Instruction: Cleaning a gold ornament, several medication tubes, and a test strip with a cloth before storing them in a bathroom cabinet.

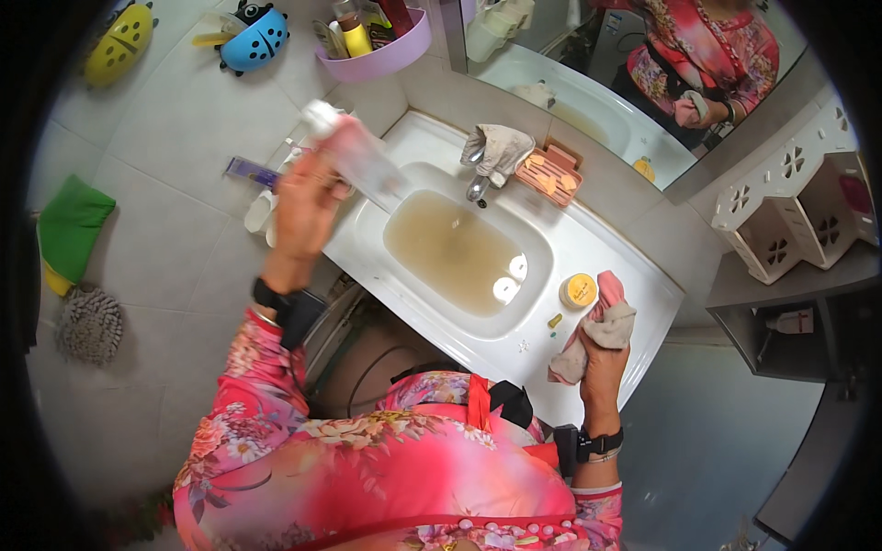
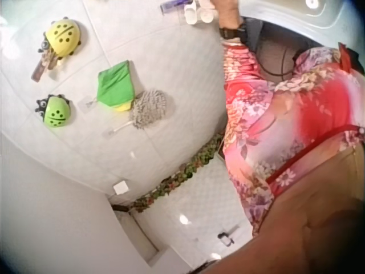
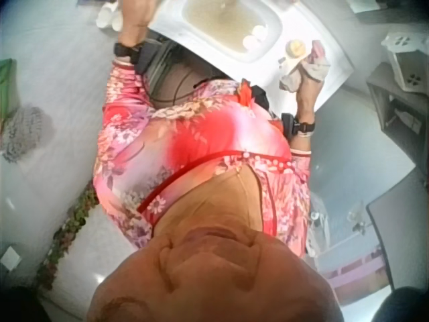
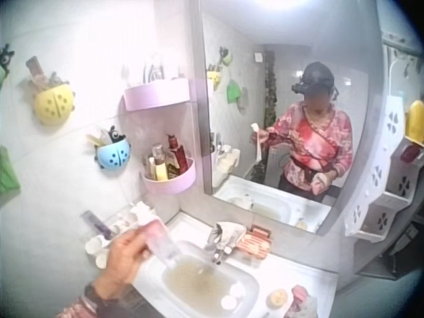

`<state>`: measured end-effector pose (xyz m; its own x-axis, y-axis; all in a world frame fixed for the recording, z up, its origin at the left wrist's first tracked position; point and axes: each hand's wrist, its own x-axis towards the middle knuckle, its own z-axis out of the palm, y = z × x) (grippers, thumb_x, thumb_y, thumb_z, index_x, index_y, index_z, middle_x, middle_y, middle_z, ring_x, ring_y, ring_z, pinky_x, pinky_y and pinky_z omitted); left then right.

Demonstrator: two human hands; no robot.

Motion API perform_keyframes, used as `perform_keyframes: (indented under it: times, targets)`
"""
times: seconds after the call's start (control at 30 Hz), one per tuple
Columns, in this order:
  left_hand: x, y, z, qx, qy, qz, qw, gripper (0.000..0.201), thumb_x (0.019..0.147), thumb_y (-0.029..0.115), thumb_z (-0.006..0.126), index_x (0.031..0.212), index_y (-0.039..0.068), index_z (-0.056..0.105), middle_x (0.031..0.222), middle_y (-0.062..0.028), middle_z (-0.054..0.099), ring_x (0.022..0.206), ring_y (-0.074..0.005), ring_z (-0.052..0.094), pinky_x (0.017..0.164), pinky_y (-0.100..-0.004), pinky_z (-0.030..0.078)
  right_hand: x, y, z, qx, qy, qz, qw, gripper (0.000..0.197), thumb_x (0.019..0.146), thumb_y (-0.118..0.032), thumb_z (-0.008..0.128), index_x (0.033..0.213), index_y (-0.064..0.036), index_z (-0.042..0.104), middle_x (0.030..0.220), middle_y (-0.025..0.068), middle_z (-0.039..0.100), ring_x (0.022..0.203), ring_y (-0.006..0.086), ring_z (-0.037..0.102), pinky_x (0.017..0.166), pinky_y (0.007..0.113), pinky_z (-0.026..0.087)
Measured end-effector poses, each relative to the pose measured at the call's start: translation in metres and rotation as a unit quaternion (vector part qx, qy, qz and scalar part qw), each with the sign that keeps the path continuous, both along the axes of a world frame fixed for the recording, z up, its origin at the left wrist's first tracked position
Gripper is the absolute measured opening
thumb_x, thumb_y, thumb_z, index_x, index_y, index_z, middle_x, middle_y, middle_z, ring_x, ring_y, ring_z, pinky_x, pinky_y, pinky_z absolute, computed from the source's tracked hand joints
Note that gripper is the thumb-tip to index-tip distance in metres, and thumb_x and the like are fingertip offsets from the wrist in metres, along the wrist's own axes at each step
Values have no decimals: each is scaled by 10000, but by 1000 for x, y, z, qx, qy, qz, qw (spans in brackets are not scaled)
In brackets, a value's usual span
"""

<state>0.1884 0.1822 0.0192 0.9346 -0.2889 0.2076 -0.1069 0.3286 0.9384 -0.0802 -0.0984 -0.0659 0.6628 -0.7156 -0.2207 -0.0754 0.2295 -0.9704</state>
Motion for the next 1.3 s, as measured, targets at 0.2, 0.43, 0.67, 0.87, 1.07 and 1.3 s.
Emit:
perform_keyframes:
  times: [0.2,0.43,0.67,0.87,1.07,1.3]
  targets:
    - [74,75,39,57,-94,242,964,169,873,117,559,926,-39,598,752,-64,612,601,-87,535,543,-198,440,-3,7,-5,47,8,-10,999,408,736,-21,679,1107,-5,510,988,30,543,874,128,529,780,276,448]
    - [123,92,-6,147,-65,292,943,164,856,73,541,916,-75,580,711,-111,626,554,-125,582,521,-225,483,0,16,-7,48,-6,-13,999,408,730,-14,682,1101,-8,511,984,28,544,871,126,532,770,273,453]
    - [141,92,-28,131,3,307,943,172,856,72,542,942,-74,573,773,-121,634,606,-147,610,549,-228,513,-16,14,-13,32,3,-41,999,422,735,3,670,1123,-9,505,987,22,535,876,127,530,783,270,448]
    - [148,96,-36,118,-6,304,945,207,850,78,545,977,-84,564,793,-121,636,624,-157,623,551,-237,519,-22,13,-21,42,7,-50,998,425,735,9,668,1126,-13,503,992,21,535,881,127,528,789,267,444]
    - [157,102,-35,196,-51,317,926,192,836,97,552,921,-68,603,709,-93,650,557,-112,589,526,-221,481,-16,18,-19,38,11,-49,998,407,751,4,657,1128,-13,503,994,21,534,886,123,523,795,269,440]
    - [156,102,-34,274,-57,360,890,160,787,117,590,820,-30,645,621,-54,632,529,-100,566,534,-241,444,-13,21,-21,50,15,-45,998,409,733,3,672,1106,-17,504,968,22,544,862,124,534,782,262,446]
